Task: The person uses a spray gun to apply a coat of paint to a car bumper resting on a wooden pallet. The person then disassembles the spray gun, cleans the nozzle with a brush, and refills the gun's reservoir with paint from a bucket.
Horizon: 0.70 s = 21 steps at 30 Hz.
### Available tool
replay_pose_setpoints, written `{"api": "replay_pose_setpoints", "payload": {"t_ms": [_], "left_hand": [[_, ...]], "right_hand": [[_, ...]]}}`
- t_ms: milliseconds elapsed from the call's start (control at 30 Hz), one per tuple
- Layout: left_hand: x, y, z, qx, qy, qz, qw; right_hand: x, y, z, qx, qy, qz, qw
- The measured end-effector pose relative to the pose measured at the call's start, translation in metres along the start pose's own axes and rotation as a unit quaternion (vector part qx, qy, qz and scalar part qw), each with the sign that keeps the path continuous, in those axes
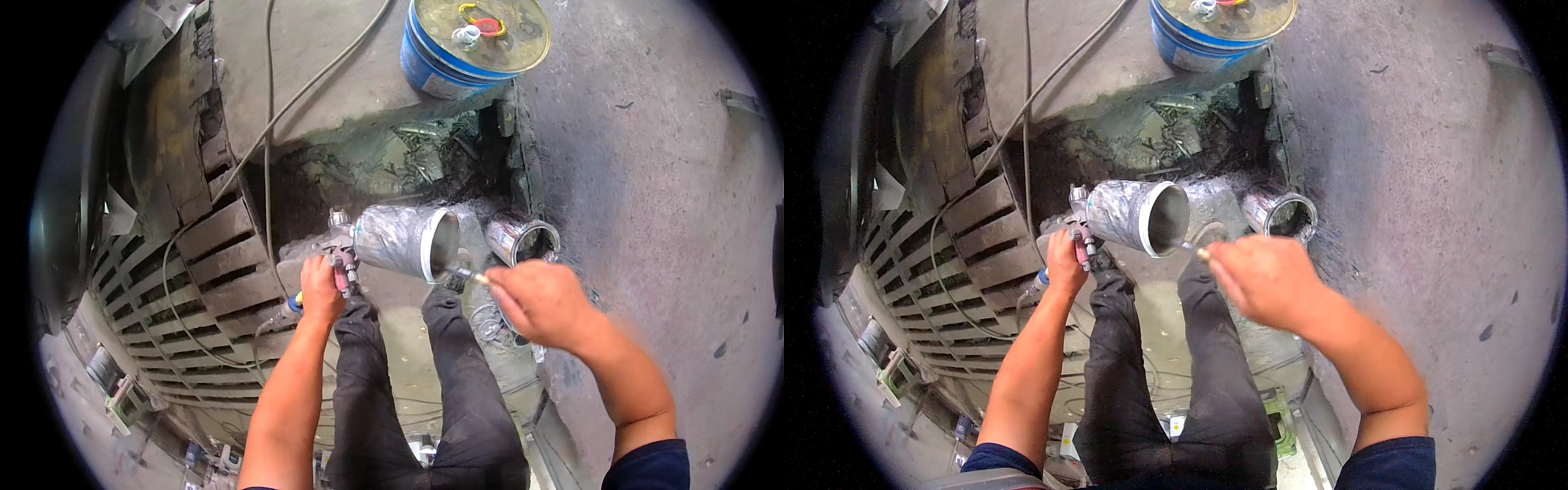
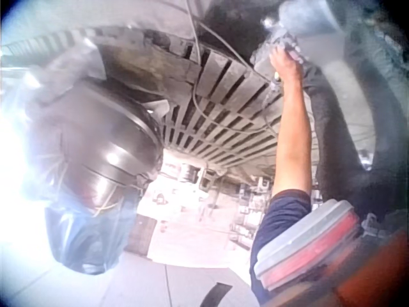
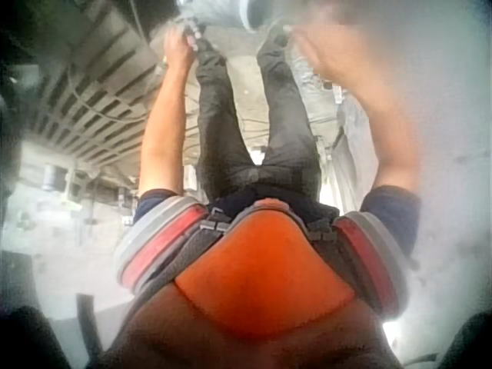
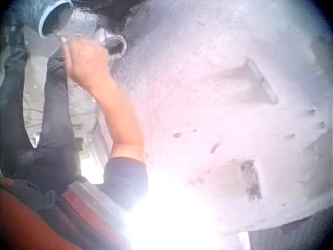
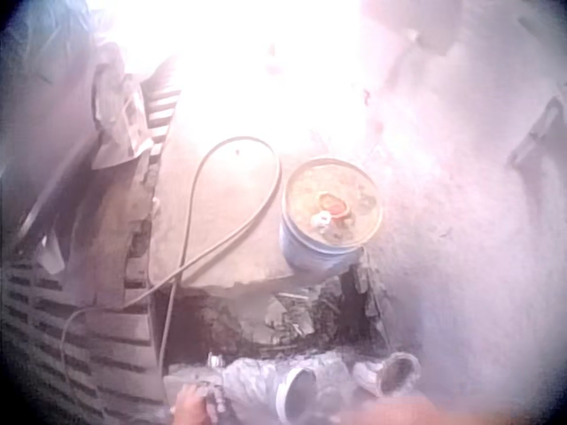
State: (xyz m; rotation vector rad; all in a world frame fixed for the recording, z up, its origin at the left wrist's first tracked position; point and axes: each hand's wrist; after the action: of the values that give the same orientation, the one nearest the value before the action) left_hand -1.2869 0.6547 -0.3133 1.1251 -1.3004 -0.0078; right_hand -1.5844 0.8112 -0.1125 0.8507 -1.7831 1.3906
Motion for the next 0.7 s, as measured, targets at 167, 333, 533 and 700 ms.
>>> {"api": "replay_pose_setpoints", "payload": {"t_ms": [167, 333, 533, 700], "left_hand": [[-0.003, 0.002, -0.004, -0.003, 0.007, -0.006, 1.000], [-0.001, 0.006, -0.003, -0.014, -0.011, -0.021, 1.000], [-0.001, 0.005, 0.003, -0.003, -0.005, -0.054, 0.999], [0.005, 0.007, 0.002, 0.004, -0.041, -0.052, 0.998]], "right_hand": [[0.013, 0.010, 0.027, 0.019, 0.034, -0.060, 0.997], [-0.006, 0.007, 0.023, 0.033, 0.002, 0.013, 0.999], [-0.037, 0.013, 0.033, 0.015, -0.075, -0.011, 0.997], [-0.028, 0.021, 0.060, 0.027, 0.117, 0.008, 0.993]]}}
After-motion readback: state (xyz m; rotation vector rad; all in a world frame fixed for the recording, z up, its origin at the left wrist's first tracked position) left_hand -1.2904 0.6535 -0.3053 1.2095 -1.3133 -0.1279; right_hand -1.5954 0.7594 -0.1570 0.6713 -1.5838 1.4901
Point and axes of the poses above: each hand's wrist, its own z-axis towards the middle knuckle, its own x-axis out of the back of the hand, y = z × x, and after that the axes turned 6 degrees about -z, right-handed
